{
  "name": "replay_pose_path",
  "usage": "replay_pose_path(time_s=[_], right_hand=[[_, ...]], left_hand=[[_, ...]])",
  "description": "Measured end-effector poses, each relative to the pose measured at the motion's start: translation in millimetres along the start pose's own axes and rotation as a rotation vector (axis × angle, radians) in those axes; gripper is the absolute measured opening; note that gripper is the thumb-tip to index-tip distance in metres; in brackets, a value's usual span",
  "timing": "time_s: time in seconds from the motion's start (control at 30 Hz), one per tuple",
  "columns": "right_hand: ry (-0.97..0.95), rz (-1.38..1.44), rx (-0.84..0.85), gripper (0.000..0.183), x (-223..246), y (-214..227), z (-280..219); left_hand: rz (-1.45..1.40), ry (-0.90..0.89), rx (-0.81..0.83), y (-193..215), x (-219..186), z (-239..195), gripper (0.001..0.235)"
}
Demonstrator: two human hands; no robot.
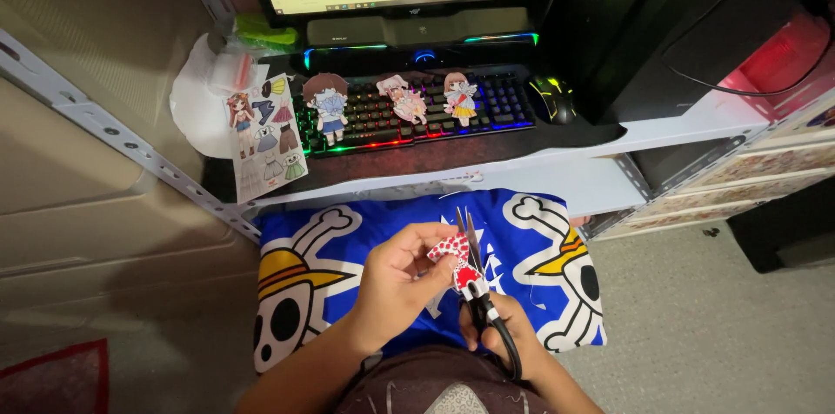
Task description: Cutting out small paper doll figures from a printed sheet using scissors
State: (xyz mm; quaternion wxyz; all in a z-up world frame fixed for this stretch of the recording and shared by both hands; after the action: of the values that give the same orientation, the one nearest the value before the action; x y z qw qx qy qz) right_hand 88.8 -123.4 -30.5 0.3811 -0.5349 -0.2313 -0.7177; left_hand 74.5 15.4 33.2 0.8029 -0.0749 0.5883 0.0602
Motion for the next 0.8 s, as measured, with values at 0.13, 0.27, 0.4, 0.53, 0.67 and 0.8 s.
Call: replay_pose_path(time_s=[0.13, 0.27, 0.4, 0.53, 0.67, 0.8], right_hand=[[0.005, 0.012, -0.003, 0.070, -1.7, 0.2, -2.9], [0.005, -0.005, -0.007, 0.068, 0.9, 0.3, -3.3], [-0.007, -0.002, -0.024, 0.069, -10.2, 5.2, -8.6], [0.003, -0.039, -0.008, 0.068, -1.0, 2.0, -6.8], [-0.025, -0.036, -0.008, 0.074, -1.8, 0.8, -8.1], [-0.029, -0.031, -0.016, 0.075, 6.6, -2.2, -2.9]], left_hand=[[0.049, -0.031, -0.005, 0.1, -2.0, -2.1, 0.030], [0.084, -0.066, -0.002, -1.1, -9.1, -2.2, 0.030], [0.136, -0.100, -0.002, -1.8, -15.8, -2.1, 0.028], [0.212, -0.163, -0.011, -3.2, -24.0, -1.2, 0.027], [0.169, -0.224, 0.005, -7.3, -33.0, -2.1, 0.026], [0.162, -0.245, 0.025, -11.3, -35.0, -3.6, 0.025]])
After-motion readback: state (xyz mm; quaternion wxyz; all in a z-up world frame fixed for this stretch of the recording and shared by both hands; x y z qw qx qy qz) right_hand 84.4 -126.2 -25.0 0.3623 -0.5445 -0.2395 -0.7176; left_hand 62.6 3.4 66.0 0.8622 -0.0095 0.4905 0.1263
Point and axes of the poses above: each hand's wrist, its own z-axis towards the middle knuckle, its own y-axis out of the back of the hand, x = y × z, the point moved 9 cm from there along z, towards the middle knuckle
